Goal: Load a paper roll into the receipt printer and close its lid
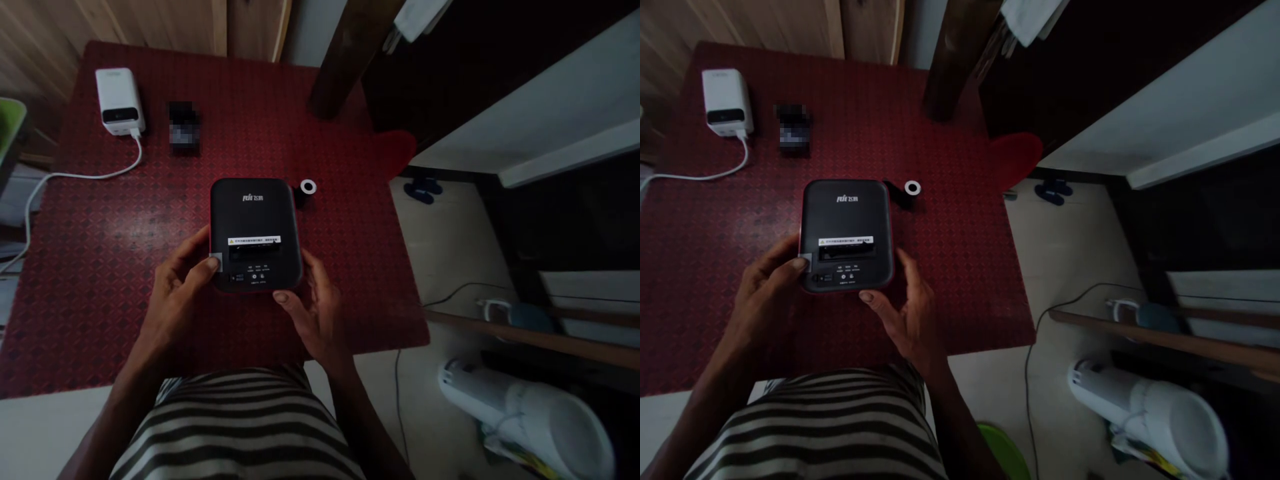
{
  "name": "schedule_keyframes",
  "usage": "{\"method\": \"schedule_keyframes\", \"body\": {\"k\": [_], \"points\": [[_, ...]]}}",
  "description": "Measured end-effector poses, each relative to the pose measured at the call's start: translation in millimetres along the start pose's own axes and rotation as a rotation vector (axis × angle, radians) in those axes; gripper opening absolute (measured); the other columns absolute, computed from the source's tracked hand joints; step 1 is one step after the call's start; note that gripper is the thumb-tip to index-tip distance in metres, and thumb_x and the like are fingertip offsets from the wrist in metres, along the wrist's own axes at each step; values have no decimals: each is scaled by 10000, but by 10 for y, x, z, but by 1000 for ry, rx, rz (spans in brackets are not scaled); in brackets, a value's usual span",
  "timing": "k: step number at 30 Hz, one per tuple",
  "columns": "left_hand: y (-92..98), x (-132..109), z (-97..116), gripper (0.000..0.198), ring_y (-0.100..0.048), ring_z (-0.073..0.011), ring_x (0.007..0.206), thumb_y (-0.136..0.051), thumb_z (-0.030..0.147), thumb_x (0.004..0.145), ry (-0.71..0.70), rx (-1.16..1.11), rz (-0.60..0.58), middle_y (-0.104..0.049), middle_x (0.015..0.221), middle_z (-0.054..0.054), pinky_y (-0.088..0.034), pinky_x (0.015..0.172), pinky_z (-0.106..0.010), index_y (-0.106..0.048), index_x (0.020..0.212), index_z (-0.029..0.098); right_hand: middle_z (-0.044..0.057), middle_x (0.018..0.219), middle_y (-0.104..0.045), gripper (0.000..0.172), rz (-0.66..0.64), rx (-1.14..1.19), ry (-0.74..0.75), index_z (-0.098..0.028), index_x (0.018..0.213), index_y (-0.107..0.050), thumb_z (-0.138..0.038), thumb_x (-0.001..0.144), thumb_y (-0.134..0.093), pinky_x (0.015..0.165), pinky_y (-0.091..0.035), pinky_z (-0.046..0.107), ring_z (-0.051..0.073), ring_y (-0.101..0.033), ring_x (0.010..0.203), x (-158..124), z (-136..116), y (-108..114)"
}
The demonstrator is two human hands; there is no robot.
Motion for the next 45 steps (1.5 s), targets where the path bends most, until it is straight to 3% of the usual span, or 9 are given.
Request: {"method": "schedule_keyframes", "body": {"k": [4,11,16,22,29,34,38,41,45], "points": [[-10,41,73,602,-810,-406,1473,-927,537,987,-9,41,26,-901,1454,-108,-665,1273,-517,-893,1518,258,164,1500,-885,798,35,-30,21,-290,1628,-706,-773,1019,-887,1162,-729,607,391,-872,1350,-38,-45,-48],[-13,28,150,507,-838,-430,1357,-911,531,931,30,105,50,-925,1317,-89,-699,1210,-581,-939,1375,286,136,1443,-907,699,59,-113,101,-300,1623,-711,-683,1065,-882,1075,-775,539,357,-902,1276,-85,-139,-56],[-31,5,147,571,-837,-422,1349,-909,546,936,73,62,42,-913,1362,-90,-685,1221,-585,-912,1448,292,143,1474,-896,712,48,-111,134,-287,1654,-685,-661,1079,-876,1089,-769,530,353,-894,1303,-84,-128,-45],[-104,-15,191,626,-775,-424,1501,-914,466,946,113,-37,51,-897,1417,-117,-617,1300,-580,-866,1521,223,148,1463,-900,749,53,-126,125,-277,1640,-693,-660,1038,-922,1085,-773,538,357,-899,1289,-101,-88,-19],[-151,-3,218,551,-845,-379,1297,-898,436,910,123,-30,80,-915,1329,-106,-686,1092,-477,-905,1417,218,158,1459,-905,778,79,-131,95,-263,1627,-712,-672,1007,-945,1095,-774,550,370,-903,1292,-121,-96,-73],[-145,-40,125,639,-850,-343,1195,-905,470,924,133,-68,104,-911,1279,-96,-681,989,-427,-860,1517,235,161,1492,-899,776,34,-128,103,-259,1656,-715,-686,1037,-909,1112,-770,560,376,-900,1319,-112,-123,35],[-126,-71,6,599,-827,-341,1208,-857,537,992,47,-28,99,-888,1309,-91,-672,1043,-457,-851,1519,253,108,1428,-927,471,60,-167,176,-299,1565,-798,-568,1181,-752,1026,-784,504,311,-929,1165,85,-318,273],[-117,-68,-90,615,-795,-379,1349,-806,598,1052,-59,33,70,-864,1412,-107,-643,1162,-518,-817,1555,245,72,1383,-940,266,81,-276,367,-311,1428,-867,-306,1229,-690,1132,-741,476,272,-908,1224,424,-556,311],[-139,-63,-155,648,-756,-408,1456,-716,691,1099,-183,125,97,-827,1549,-123,-585,1268,-579,-790,1563,245,81,1310,-938,304,-278,-519,552,-262,1263,-895,-72,1167,-676,1189,-690,516,296,-870,1263,957,-763,29]]}}
Point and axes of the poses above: each hand's wrist, its own x-axis towards the middle knuckle, its own y-axis out of the back of the hand, z = x × y, the point moved 1 cm from there along x, towards the middle knuckle
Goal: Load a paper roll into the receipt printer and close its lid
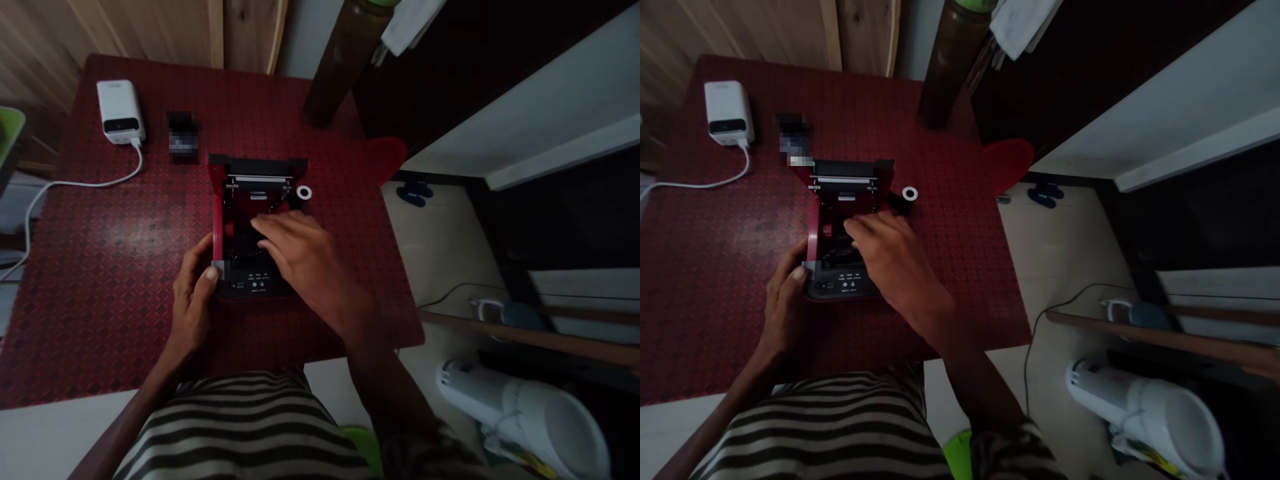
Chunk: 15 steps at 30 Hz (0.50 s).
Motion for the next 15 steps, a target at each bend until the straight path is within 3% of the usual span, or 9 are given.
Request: {"method": "schedule_keyframes", "body": {"k": [3,5,8,11,15], "points": [[-27,-12,18,661,-742,-401,1479,-663,732,1122,-26,30,9,-810,1583,-124,-577,1290,-568,-786,1559,252,88,1102,-915,295,-252,-143,30,-242,1101,-886,-30,1131,-682,1159,-676,555,321,-868,1125,326,38,-169],[-34,-18,34,683,-736,-396,1493,-651,756,1120,-18,38,-2,-804,1592,-124,-572,1306,-564,-783,1563,252,92,1041,-892,317,-326,-169,17,-235,1059,-879,-7,1114,-666,1085,-686,520,315,-863,1037,439,58,-244],[-28,-22,36,720,-726,-401,1514,-642,782,1114,-11,48,-5,-791,1616,-133,-553,1337,-575,-772,1576,246,123,1132,-890,322,-387,-191,9,-205,1092,-873,30,1088,-653,990,-681,453,308,-858,1054,504,68,-247],[-26,-20,20,716,-716,-403,1540,-649,754,1127,-1,24,-17,-774,1647,-143,-543,1352,-571,-752,1609,235,112,1216,-882,286,-380,-192,56,-210,1153,-858,15,1065,-706,1007,-679,428,288,-842,1090,494,21,-147],[-31,-12,29,663,-711,-418,1547,-678,713,1132,-12,-11,-8,-784,1626,-144,-539,1351,-573,-769,1588,240,122,1198,-884,238,-250,-181,31,-222,1137,-853,-23,1038,-768,1069,-697,490,343,-822,1205,336,-120,62]]}}
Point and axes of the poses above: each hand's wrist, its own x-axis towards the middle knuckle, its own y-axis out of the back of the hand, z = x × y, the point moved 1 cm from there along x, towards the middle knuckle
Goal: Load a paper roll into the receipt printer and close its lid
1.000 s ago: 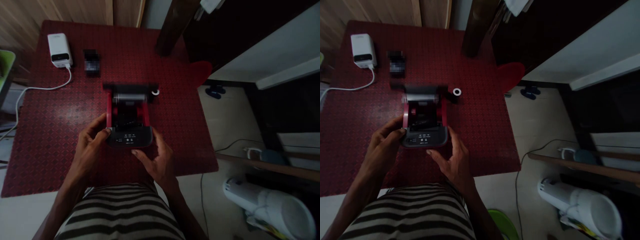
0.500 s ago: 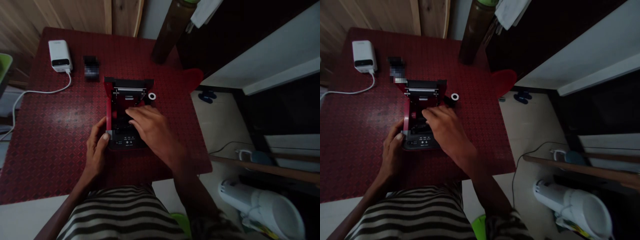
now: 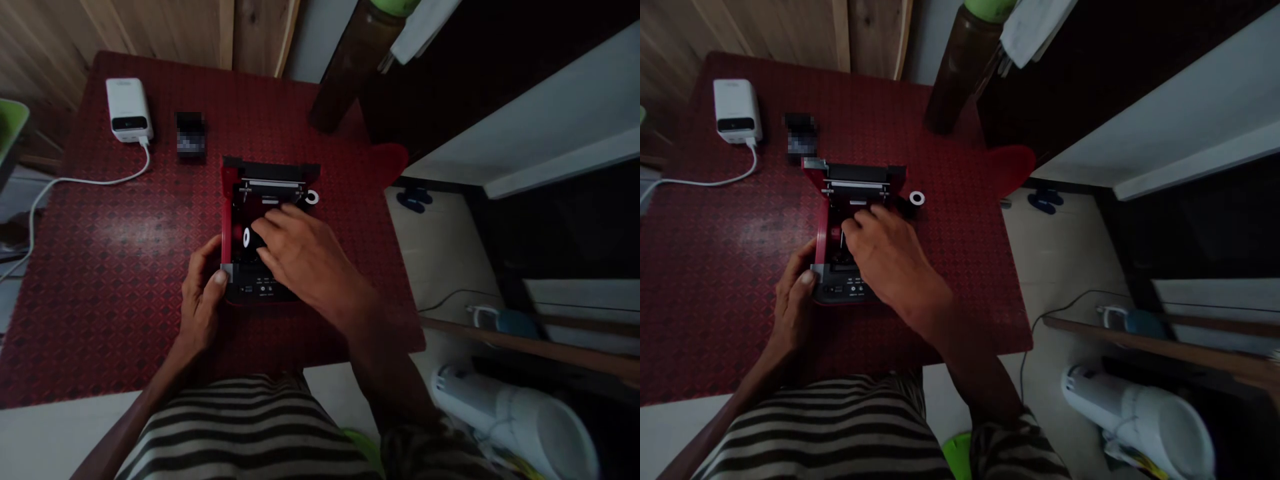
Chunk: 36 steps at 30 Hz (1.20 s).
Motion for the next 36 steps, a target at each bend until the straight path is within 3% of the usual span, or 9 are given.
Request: {"method": "schedule_keyframes", "body": {"k": [7,10,13,17,21,26,30,33,36], "points": [[4,-1,32,691,-770,-399,1428,-669,724,1117,23,15,-12,-820,1562,-134,-607,1237,-546,-749,1600,236,3,1213,-927,262,521,357,-267,-339,1267,-864,-242,1025,-886,1014,-710,488,285,-874,1078,-822,181,263],[5,-4,17,718,-729,-410,1499,-668,759,1106,30,22,6,-792,1612,-125,-566,1296,-544,-745,1601,244,16,1167,-937,254,577,490,-494,-322,1217,-867,-301,968,-914,1006,-701,500,293,-880,1072,-1122,374,60],[4,-5,6,738,-714,-415,1506,-672,789,1105,46,43,5,-783,1610,-120,-549,1312,-547,-745,1612,258,38,1173,-947,266,546,616,-593,-293,1204,-861,-350,945,-883,1001,-712,478,288,-892,1094,-1253,488,-296],[6,-3,10,769,-735,-422,1452,-681,847,1077,64,52,26,-811,1536,-112,-585,1268,-555,-769,1591,281,54,1202,-959,290,451,682,-571,-279,1213,-871,-337,938,-799,1010,-725,460,281,-910,1104,-1225,520,-685],[12,-2,16,762,-735,-417,1438,-681,849,1077,52,72,25,-822,1501,-104,-595,1250,-547,-786,1585,291,66,1252,-961,328,407,682,-534,-279,1264,-881,-299,955,-771,1030,-737,473,280,-922,1110,-1211,534,-807],[25,-11,7,737,-728,-407,1446,-654,810,1111,44,97,13,-807,1520,-104,-582,1252,-525,-774,1615,286,100,1576,-873,632,282,701,-516,-303,1580,-793,-219,954,-761,1190,-720,554,291,-903,1301,-1423,637,-648],[18,-15,6,740,-725,-405,1448,-645,813,1113,40,91,11,-804,1521,-103,-578,1254,-516,-769,1621,290,79,1430,-927,507,285,654,-530,-317,1503,-841,-231,1018,-719,1146,-739,560,294,-915,1253,-1482,884,-387],[12,-11,5,721,-726,-405,1453,-663,810,1106,42,76,15,-804,1534,-98,-573,1263,-513,-776,1608,306,62,1221,-944,278,454,557,-562,-294,1279,-885,-308,1024,-774,1077,-730,538,290,-904,1126,-1196,1140,-338],[18,-6,0,754,-742,-408,1405,-659,828,1100,54,89,9,-814,1503,-108,-583,1236,-528,-768,1616,288,65,1173,-898,327,512,550,-533,-272,1195,-808,-428,934,-929,946,-702,473,276,-838,1027,-688,1346,-515]]}}
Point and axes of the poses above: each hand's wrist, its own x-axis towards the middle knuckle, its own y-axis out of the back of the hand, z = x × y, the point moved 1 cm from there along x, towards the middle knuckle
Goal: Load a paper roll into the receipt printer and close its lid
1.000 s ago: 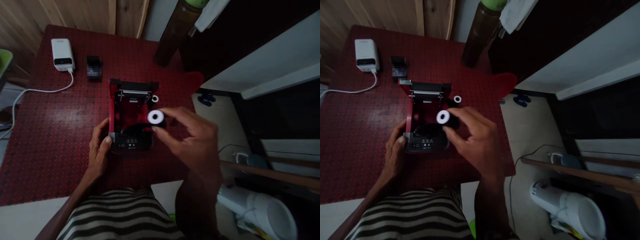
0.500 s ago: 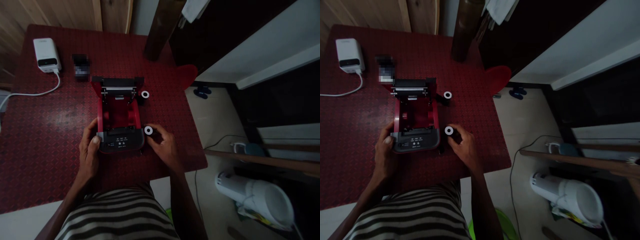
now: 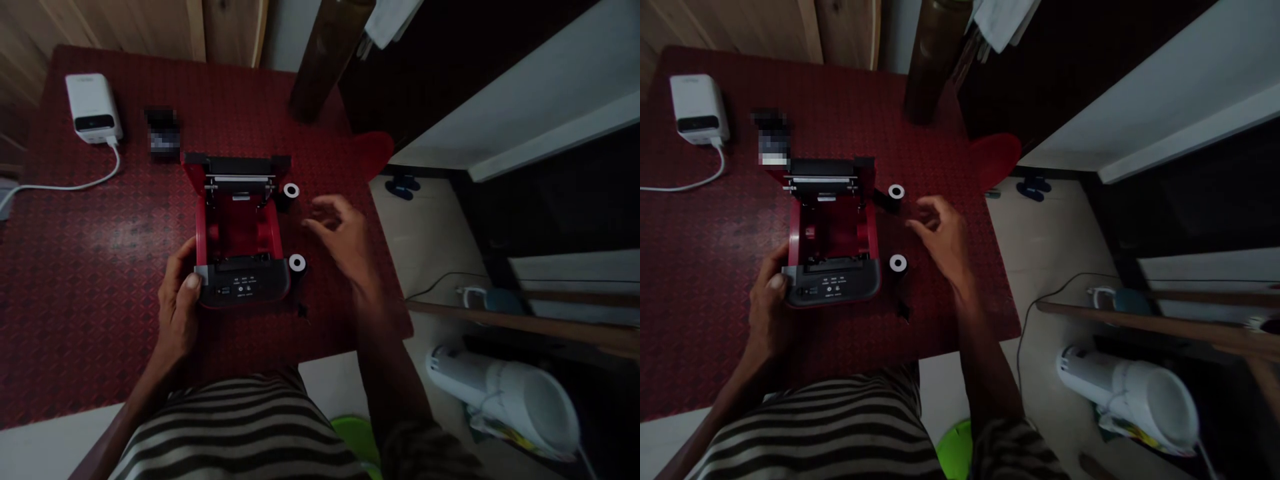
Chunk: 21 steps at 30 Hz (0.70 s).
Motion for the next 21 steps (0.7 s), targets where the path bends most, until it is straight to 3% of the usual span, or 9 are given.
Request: {"method": "schedule_keyframes", "body": {"k": [4,6,9,12,16,19,21], "points": [[12,1,-8,829,-744,-403,1357,-635,864,1088,11,9,-6,-812,1497,-119,-594,1191,-529,-741,1642,256,75,1223,-819,545,22,-82,46,-287,1133,-667,-544,852,-1057,1017,-646,476,286,-758,1123,379,83,-522],[13,-1,-6,833,-733,-409,1387,-644,862,1082,1,6,2,-803,1524,-127,-587,1205,-534,-744,1635,247,72,1197,-791,515,54,-115,65,-292,1099,-626,-522,887,-1035,1045,-623,481,290,-734,1141,439,100,-655],[10,0,5,806,-737,-415,1411,-659,835,1084,0,-15,-1,-802,1554,-131,-594,1211,-543,-745,1628,245,51,1147,-778,413,70,-110,64,-300,1087,-612,-450,941,-968,1030,-611,471,282,-721,1103,421,104,-668],[8,5,18,771,-734,-419,1464,-672,804,1083,12,-41,-22,-788,1616,-124,-570,1267,-562,-738,1625,260,27,1120,-787,320,103,-36,51,-305,1136,-633,-391,950,-879,1008,-625,458,271,-734,1071,327,56,-469],[9,9,7,761,-725,-418,1480,-672,800,1089,-8,-58,-20,-789,1618,-125,-563,1272,-560,-737,1616,254,18,1160,-823,354,105,85,84,-317,1178,-722,-416,884,-892,1020,-665,466,285,-782,1116,98,-224,77],[4,5,-36,764,-722,-414,1468,-651,789,1109,-14,-48,-19,-779,1625,-129,-555,1256,-548,-727,1636,240,29,1291,-870,392,-63,177,109,-337,1283,-815,-317,906,-919,1133,-664,506,312,-819,1240,-133,-621,497],[-1,5,-72,780,-719,-421,1462,-648,797,1114,-25,-35,-11,-778,1621,-135,-548,1255,-561,-728,1643,231,16,1328,-881,421,-223,211,143,-377,1385,-850,-294,975,-898,1162,-663,520,317,-828,1269,-263,-908,647]]}}
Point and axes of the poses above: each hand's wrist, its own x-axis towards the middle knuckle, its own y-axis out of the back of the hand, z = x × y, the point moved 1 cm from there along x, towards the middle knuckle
